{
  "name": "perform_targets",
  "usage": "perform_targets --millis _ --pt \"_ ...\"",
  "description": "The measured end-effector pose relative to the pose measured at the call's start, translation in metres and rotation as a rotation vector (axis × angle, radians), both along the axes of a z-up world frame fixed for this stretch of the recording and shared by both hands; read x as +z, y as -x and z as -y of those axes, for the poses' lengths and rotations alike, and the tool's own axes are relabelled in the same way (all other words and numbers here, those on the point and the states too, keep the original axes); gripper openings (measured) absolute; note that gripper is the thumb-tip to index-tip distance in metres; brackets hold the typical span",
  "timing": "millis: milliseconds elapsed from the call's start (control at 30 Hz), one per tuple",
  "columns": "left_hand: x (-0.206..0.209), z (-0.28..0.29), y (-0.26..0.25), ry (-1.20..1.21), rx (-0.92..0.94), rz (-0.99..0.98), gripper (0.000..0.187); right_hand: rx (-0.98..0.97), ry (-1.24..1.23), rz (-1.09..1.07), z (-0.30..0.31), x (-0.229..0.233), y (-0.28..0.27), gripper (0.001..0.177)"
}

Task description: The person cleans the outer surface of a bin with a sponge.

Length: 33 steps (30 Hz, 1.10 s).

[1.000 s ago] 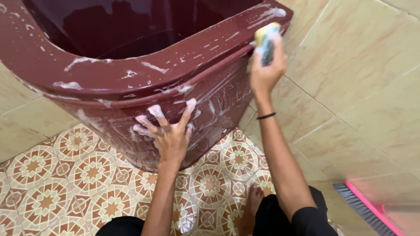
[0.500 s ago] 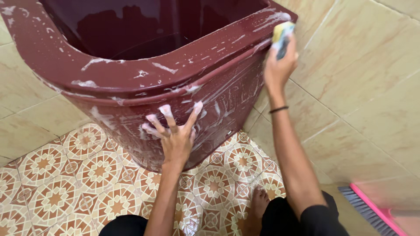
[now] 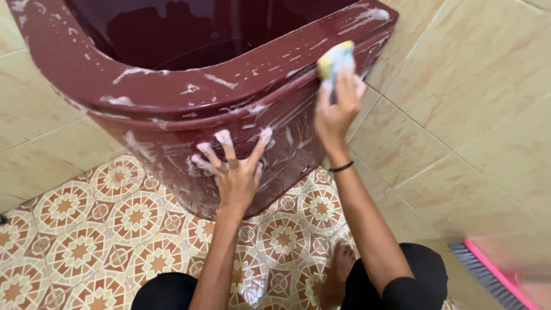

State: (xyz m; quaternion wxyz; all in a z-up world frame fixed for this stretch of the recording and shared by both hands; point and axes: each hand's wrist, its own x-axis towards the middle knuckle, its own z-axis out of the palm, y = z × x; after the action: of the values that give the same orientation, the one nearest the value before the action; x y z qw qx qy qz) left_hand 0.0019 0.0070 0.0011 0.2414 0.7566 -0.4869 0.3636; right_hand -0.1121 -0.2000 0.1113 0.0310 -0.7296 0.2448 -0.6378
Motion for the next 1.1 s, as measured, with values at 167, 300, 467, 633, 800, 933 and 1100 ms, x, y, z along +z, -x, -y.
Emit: perform_targets --millis 167,300,467,633,800,933,1100 --pt "0.003 -0.01 0.004 -0.01 -0.063 -0.058 0.087 0.057 -0.033 0.075 -0.014 -0.006 -0.005 0.037" --pt "0.011 -0.013 0.011 0.148 -0.14 -0.11 0.08 0.15 0.025 -0.045 -0.096 -0.014 -0.021 0.031" --pt "0.032 -0.026 0.003 0.434 -0.256 -0.239 0.077 0.332 0.133 -0.082 -0.148 -0.005 -0.028 0.034" --pt "0.064 -0.051 0.003 0.549 -0.365 -0.322 0.074 0.244 0.007 -0.076 -0.112 -0.007 -0.02 0.034" --pt "0.086 -0.081 -0.001 0.633 -0.347 -0.327 0.074 0.216 -0.156 0.011 -0.112 -0.006 -0.015 0.034" --pt "0.093 -0.1 -0.013 0.692 -0.222 -0.394 0.071 0.173 0.195 -0.178 -0.157 -0.001 -0.031 0.031" --pt "0.094 -0.123 -0.031 0.849 -0.261 -0.527 0.065 0.25 0.364 -0.26 -0.215 0.023 -0.076 0.027"
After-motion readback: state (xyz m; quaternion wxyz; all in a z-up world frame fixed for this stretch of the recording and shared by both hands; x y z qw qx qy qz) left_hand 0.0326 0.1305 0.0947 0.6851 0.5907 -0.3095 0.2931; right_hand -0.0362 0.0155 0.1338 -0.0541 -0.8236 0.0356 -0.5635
